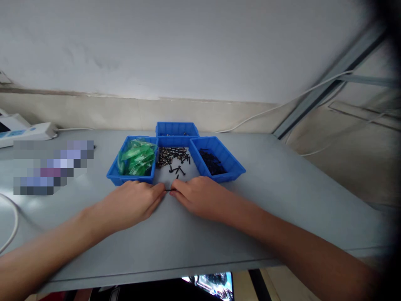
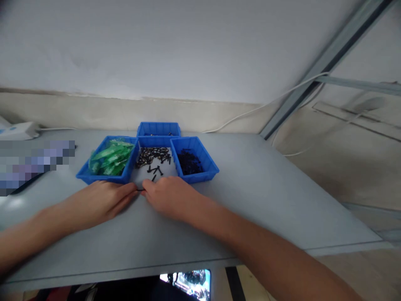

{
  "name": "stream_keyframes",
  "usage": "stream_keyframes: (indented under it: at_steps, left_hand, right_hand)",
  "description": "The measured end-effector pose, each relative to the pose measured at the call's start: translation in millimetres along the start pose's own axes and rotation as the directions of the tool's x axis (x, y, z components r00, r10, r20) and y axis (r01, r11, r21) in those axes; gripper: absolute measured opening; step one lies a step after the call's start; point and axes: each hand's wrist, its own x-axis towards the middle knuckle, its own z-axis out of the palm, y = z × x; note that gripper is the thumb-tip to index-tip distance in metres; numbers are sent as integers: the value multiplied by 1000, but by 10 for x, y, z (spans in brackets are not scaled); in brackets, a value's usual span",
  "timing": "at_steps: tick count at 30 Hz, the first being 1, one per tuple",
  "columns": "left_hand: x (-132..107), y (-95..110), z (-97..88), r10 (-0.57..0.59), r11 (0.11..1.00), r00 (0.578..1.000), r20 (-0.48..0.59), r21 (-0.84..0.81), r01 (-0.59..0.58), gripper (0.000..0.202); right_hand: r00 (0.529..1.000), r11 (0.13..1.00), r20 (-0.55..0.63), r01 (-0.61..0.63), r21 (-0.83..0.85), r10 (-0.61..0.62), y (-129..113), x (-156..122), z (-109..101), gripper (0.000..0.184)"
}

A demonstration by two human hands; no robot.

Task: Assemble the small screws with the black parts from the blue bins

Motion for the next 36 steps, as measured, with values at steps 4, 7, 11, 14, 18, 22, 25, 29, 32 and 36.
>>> stream_keyframes:
  at_steps: [4,7,11,14,18,22,25,29,32,36]
  left_hand:
    - [-3,1,3,-10,999,1000,0,-32,10,30]
    - [5,0,16,-9,999,1000,-5,-44,9,31]
    - [10,0,23,-10,1000,1000,3,-19,10,29]
    - [2,-3,22,-16,1000,1000,-1,15,16,29]
    - [-5,-7,15,-6,1000,1000,-3,15,6,29]
    - [5,3,1,0,1000,1000,-3,-2,0,28]
    - [8,9,1,-6,1000,1000,6,-5,6,28]
    - [8,0,25,-5,1000,1000,7,-7,5,27]
    - [11,-9,37,-4,1000,1000,-2,-9,4,27]
    - [18,-6,31,-5,1000,1000,-1,-15,5,28]
  right_hand:
    - [1000,1000,16,-2,-10,2,-5,-3,-4,23]
    - [1000,1000,21,-17,-11,17,-10,2,-7,24]
    - [1000,1000,22,-13,-20,14,-11,3,-12,23]
    - [1000,1000,11,15,-27,-15,-3,-4,-5,26]
    - [999,999,3,41,-35,-41,4,-6,3,28]
    - [999,999,9,46,-19,-46,-4,0,-9,27]
    - [999,999,-5,-36,29,36,-11,3,-27,23]
    - [999,997,7,-48,64,47,-7,7,-38,22]
    - [1000,998,12,-20,65,20,-2,10,-33,20]
    - [1000,997,9,-20,74,20,0,10,-28,19]
